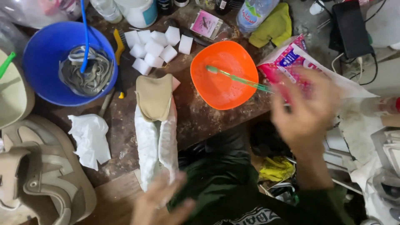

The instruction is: The person sits on the floor and cleans a white shoe using a green toothbrush and soapy water from an orange bowl. They repeatedly dip the brush, scrub the shoe's surface, and wipe it with paper towels.

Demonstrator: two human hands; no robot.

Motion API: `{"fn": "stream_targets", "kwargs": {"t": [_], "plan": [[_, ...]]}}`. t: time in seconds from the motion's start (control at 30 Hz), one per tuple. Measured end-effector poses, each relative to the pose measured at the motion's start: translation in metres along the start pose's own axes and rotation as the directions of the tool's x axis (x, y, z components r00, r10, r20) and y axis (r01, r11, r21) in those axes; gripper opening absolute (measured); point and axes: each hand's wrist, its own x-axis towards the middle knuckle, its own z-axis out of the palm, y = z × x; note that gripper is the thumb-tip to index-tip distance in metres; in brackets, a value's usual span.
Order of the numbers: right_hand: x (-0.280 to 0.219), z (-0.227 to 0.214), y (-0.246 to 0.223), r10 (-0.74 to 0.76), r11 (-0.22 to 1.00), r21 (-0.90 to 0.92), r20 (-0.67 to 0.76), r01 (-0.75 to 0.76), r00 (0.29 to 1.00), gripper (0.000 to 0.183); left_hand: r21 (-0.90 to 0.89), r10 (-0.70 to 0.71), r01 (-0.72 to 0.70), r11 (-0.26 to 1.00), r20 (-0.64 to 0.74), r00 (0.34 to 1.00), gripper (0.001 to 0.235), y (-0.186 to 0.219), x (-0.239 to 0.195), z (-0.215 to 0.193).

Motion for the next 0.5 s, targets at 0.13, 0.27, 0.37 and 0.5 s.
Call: {"fn": "stream_targets", "kwargs": {"t": [0.13, 0.27, 0.37, 0.5], "plan": [[-0.037, -0.009, 0.064, 0.187, 0.937, -0.262, -0.181, -0.231, 0.965, 0.030, 0.021, 0.171, -0.930, 0.367, 0.981, 0.089, 0.036, 0.016, -0.041, 0.017], [-0.194, 0.033, 0.165, -0.124, -0.263, -0.964, 0.076, 0.042, 0.989, 0.017, -0.170, 0.047, -0.792, 0.586, 0.983, -0.176, 0.053, -0.044, -0.012, 0.027], [-0.188, -0.029, 0.081, -0.269, 0.478, -0.848, 0.106, 0.229, 0.957, 0.017, -0.020, 0.075, -0.831, 0.556, 0.997, 0.026, 0.044, -0.092, 0.009, 0.043], [-0.151, -0.069, -0.026, -0.451, 0.888, 0.120, 0.044, 0.443, 0.891, 0.035, -0.096, 0.218, -0.614, 0.783, 0.968, 0.126, 0.064, -0.136, 0.020, 0.047]]}}
